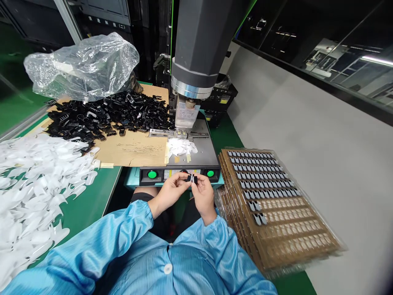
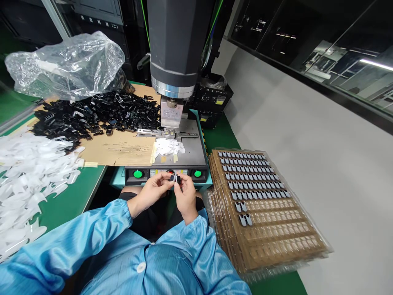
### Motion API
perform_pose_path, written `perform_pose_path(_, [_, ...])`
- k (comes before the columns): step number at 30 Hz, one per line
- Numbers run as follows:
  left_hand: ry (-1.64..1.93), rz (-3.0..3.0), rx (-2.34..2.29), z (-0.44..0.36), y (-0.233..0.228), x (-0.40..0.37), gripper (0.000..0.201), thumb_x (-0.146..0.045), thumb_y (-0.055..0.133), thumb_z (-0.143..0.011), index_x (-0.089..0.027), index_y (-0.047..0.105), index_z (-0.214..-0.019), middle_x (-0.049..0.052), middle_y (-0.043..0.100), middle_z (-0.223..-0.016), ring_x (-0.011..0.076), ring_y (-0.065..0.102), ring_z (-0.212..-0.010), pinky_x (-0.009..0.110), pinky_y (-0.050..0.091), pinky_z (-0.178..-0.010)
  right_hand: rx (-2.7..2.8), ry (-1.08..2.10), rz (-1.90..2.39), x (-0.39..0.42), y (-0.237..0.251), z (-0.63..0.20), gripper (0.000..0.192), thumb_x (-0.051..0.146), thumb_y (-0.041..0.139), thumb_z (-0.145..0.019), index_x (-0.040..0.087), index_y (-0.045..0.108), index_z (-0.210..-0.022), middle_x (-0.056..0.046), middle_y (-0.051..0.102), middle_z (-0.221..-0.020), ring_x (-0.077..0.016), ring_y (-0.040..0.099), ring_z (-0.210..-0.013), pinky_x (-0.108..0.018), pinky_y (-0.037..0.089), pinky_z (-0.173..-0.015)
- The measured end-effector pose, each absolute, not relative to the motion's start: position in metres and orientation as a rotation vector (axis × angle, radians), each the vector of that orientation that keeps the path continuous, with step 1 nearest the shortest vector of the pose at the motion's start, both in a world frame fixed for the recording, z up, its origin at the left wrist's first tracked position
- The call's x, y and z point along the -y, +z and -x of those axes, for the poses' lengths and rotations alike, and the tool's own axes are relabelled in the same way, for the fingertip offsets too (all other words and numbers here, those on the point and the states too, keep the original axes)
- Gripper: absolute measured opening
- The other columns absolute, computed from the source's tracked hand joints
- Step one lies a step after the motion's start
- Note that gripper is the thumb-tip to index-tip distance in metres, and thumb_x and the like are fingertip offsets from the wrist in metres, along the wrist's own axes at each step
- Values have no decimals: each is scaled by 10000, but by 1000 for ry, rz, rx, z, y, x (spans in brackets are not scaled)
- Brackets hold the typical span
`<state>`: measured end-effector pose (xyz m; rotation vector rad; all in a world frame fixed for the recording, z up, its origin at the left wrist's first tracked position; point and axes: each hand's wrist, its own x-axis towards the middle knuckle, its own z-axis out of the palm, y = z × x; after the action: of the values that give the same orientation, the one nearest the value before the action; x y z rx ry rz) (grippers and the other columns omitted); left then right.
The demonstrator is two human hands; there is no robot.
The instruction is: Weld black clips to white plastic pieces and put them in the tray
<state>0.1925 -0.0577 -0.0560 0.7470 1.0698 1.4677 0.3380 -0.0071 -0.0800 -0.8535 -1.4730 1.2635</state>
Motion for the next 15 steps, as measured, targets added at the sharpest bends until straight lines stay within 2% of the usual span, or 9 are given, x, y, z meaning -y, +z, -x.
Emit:
perform_pose_path(6, [1507,-669,-1035,-192,-55,57,434,-422,958,-736,-185,686,-978,-27,687,-742,80,608,-590,190,505,-562,1430,1285,842,11,-72,-336,346,422,734,-965,249,627,-1244,-109,732,-1244,-256,712,-1197,-485,568,-1107])
perform_pose_path(11, [1431,-524,-826,-187,-49,58,424,-403,909,-820,-164,721,-1115,59,768,-978,134,744,-788,238,619,-740,1329,1349,895,12,-60,-338,382,460,662,-1008,231,623,-1311,-114,744,-1234,-227,723,-1016,-404,616,-904])
perform_pose_path(13, [1384,-465,-747,-185,-47,59,398,-366,884,-853,-145,729,-1145,79,775,-980,144,758,-815,240,628,-770,1277,1409,891,12,-55,-338,395,460,651,-1005,226,630,-1323,-108,745,-1219,-208,711,-937,-372,614,-835])
perform_pose_path(15, [1351,-419,-675,-184,-46,59,364,-334,850,-889,-129,731,-1164,98,782,-961,141,759,-796,239,630,-781,1233,1483,863,13,-51,-338,389,450,640,-1002,230,631,-1323,-103,739,-1233,-200,707,-913,-374,616,-834])
